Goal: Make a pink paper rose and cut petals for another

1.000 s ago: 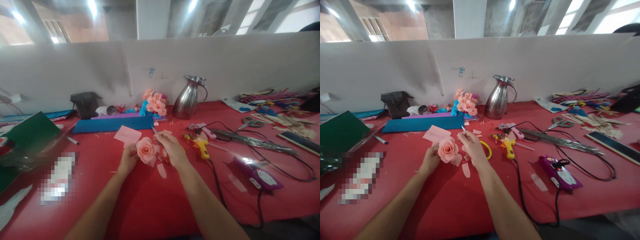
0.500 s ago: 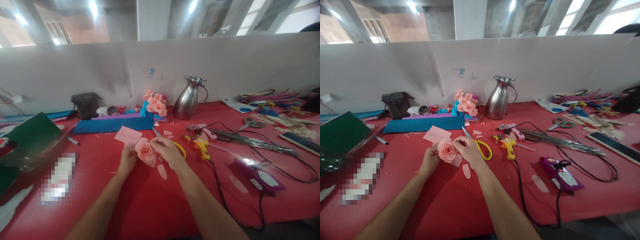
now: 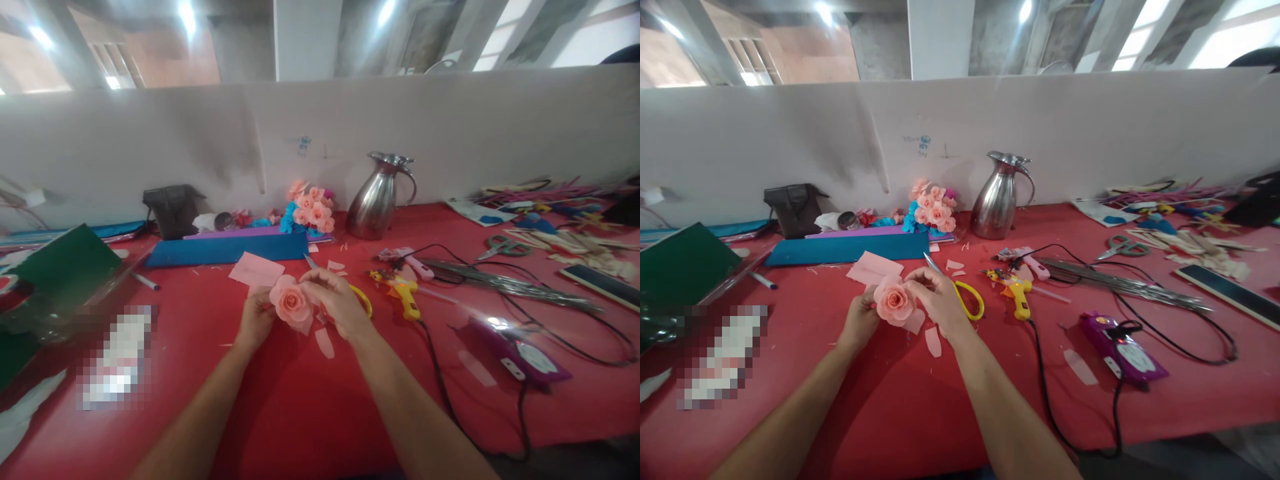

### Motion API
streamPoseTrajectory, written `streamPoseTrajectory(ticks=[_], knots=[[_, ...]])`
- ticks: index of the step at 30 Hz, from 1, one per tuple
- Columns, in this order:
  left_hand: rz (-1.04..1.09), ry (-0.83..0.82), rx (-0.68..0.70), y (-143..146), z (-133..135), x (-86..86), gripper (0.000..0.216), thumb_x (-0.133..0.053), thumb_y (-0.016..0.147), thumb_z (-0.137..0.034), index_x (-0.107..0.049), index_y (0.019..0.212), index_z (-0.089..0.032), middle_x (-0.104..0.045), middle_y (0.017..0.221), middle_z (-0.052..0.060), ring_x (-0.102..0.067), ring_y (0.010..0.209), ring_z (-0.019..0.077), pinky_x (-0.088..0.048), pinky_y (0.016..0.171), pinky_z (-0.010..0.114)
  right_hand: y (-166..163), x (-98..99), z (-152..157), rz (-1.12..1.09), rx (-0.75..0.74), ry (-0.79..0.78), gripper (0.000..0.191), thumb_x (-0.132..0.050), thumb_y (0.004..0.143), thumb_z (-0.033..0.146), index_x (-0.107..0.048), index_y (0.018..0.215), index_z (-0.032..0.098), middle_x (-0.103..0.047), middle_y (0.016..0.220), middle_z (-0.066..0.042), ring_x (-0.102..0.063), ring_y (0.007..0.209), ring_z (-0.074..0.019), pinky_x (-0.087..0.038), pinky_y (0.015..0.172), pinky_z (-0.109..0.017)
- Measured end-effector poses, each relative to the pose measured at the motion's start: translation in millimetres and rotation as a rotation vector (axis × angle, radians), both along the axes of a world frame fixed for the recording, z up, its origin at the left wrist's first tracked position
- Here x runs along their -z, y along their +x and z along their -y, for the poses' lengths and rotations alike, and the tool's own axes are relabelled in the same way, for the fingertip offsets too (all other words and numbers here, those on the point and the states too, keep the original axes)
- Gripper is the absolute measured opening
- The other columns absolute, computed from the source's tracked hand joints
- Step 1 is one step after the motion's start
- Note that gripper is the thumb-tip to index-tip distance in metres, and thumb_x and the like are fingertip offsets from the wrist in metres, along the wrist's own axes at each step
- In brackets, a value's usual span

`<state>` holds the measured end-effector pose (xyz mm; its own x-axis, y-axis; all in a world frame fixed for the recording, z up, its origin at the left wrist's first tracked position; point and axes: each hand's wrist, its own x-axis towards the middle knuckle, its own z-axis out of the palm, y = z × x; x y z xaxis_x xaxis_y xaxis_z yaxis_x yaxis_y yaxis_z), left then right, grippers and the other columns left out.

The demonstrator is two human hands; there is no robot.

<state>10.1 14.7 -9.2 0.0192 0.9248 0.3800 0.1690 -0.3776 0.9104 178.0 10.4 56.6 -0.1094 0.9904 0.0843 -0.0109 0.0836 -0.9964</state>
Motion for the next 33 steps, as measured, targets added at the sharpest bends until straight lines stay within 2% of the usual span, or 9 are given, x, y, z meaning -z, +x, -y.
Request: streamPoseTrajectory(ticks=[3,7,10,19,23,26,33], knots=[[0.002,-0.01,0.019,0.4,-0.1,-0.7,0.013,-0.061,0.064,-0.01,-0.07,0.061,-0.019,-0.065,0.07,0.001,-0.055,0.075,0.0178,-0.043,0.072,0.028,0.7,-0.2,0.5,0.07,-0.005,0.087,0.01,-0.063,0.072,0.032,-0.063,0.074,0.022,-0.061,0.076,0.001,-0.057,0.07,-0.0146,-0.043,0.06,-0.026],[-0.006,-0.024,0.036,1.1,0.4,-4.0,0.012,-0.061,0.064,-0.012,-0.07,0.061,-0.019,-0.066,0.07,0.002,-0.055,0.074,0.0183,-0.044,0.07,0.029,0.5,2.7,-1.2,0.176,-0.029,0.261,0.007,-0.063,0.074,0.028,-0.064,0.075,0.022,-0.062,0.088,-0.002,-0.058,0.087,-0.0181,-0.045,0.078,-0.032],[-0.037,-0.024,0.026,1.8,1.0,-5.9,0.011,-0.062,0.064,-0.014,-0.07,0.06,-0.019,-0.066,0.07,0.003,-0.056,0.076,0.0194,-0.044,0.071,0.03,0.1,5.0,-2.9,0.217,-0.024,0.328,0.005,-0.063,0.074,0.026,-0.065,0.074,0.021,-0.062,0.089,-0.003,-0.058,0.09,-0.0184,-0.043,0.085,-0.035],[-0.089,-0.007,0.029,2.7,2.3,-6.0,0.011,-0.061,0.065,-0.016,-0.07,0.058,-0.019,-0.066,0.068,0.003,-0.056,0.074,0.019,-0.043,0.07,0.03,-1.3,5.8,-3.4,0.239,0.025,0.311,0.012,-0.061,0.075,0.026,-0.064,0.065,0.02,-0.061,0.086,-0.004,-0.059,0.085,-0.0173,-0.045,0.082,-0.034],[-0.101,-0.003,0.028,2.8,2.7,-6.4,0.012,-0.06,0.067,-0.017,-0.069,0.059,-0.019,-0.065,0.068,0.003,-0.055,0.074,0.0187,-0.043,0.069,0.029,-0.2,6.5,-2.7,0.248,-0.001,0.342,0.004,-0.062,0.075,0.023,-0.066,0.073,0.021,-0.062,0.089,-0.003,-0.059,0.09,-0.0181,-0.043,0.086,-0.035],[-0.106,-0.005,0.041,2.8,3.2,-7.0,0.012,-0.06,0.067,-0.017,-0.069,0.059,-0.019,-0.063,0.067,0.002,-0.055,0.072,0.0181,-0.042,0.068,0.029,0.6,5.2,-1.6,0.27,-0.025,0.371,0.005,-0.064,0.074,0.021,-0.068,0.077,0.023,-0.062,0.093,-0.003,-0.057,0.096,-0.0188,-0.041,0.09,-0.037],[-0.128,0.02,0.037,2.6,4.4,-7.6,0.012,-0.059,0.065,-0.013,-0.066,0.056,-0.018,-0.06,0.064,0.002,-0.053,0.071,0.0176,-0.042,0.067,0.029,-0.8,2.5,-1.1,0.303,-0.016,0.319,0.007,-0.067,0.074,0.027,-0.068,0.069,0.022,-0.062,0.093,-0.003,-0.058,0.094,-0.0186,-0.04,0.091,-0.038]])
